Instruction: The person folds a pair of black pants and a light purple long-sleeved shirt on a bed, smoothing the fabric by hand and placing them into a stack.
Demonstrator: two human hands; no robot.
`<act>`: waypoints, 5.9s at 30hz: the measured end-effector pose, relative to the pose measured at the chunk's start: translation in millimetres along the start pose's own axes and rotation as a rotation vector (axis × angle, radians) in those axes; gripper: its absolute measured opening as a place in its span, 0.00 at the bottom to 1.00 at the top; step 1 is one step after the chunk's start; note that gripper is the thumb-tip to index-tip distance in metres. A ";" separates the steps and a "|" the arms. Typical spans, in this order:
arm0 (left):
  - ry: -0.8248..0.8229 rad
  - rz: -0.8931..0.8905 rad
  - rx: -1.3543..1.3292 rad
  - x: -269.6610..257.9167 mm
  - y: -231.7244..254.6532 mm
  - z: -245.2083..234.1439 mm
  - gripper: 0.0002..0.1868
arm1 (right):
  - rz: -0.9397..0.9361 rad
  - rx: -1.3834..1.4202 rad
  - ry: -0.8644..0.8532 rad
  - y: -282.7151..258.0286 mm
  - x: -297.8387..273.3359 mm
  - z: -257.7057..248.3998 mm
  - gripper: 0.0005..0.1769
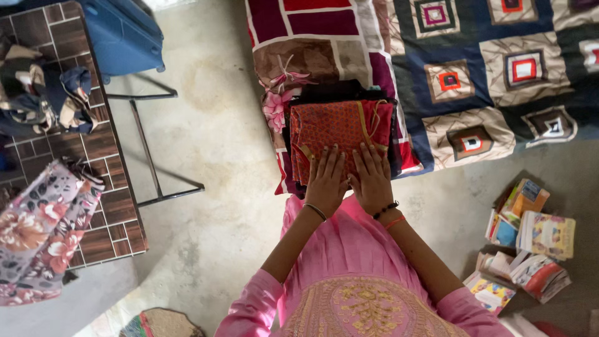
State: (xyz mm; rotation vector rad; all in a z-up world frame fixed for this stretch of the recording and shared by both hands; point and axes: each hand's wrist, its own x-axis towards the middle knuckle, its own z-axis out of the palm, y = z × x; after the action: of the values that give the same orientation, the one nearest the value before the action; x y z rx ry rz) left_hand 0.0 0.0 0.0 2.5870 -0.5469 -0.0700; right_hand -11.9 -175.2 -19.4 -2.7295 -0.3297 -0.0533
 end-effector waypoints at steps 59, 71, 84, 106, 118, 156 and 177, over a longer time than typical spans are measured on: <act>-0.331 0.730 -0.254 334.6 563.1 266.8 0.37 | 0.375 0.070 0.182 556.9 -194.6 -322.7 0.39; -0.451 0.822 -0.175 438.0 663.0 352.1 0.39 | 0.492 0.132 0.202 701.8 -204.0 -352.9 0.40; -0.297 0.639 -0.160 534.7 798.9 409.4 0.33 | 0.267 0.147 0.220 883.3 -182.2 -456.8 0.37; -0.398 0.442 -0.142 648.7 815.7 450.3 0.37 | 0.173 0.299 0.035 1011.7 -95.9 -473.9 0.38; -0.309 0.315 -0.183 736.0 849.9 475.2 0.36 | 0.020 0.173 -0.073 1110.5 -22.5 -505.0 0.38; -0.336 -0.718 -0.977 982.2 797.0 714.4 0.19 | 0.578 1.063 -0.043 1327.5 121.4 -408.3 0.68; -0.090 -0.719 -1.347 762.1 770.5 581.2 0.22 | 0.231 0.752 0.401 1129.3 43.9 -472.8 0.39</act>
State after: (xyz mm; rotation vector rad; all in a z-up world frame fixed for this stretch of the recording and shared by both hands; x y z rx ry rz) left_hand 331.3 -1179.6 -105.4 1.3136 0.3721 -0.5691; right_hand 301.9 -1359.3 -2.0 -1.9338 0.0788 -0.3338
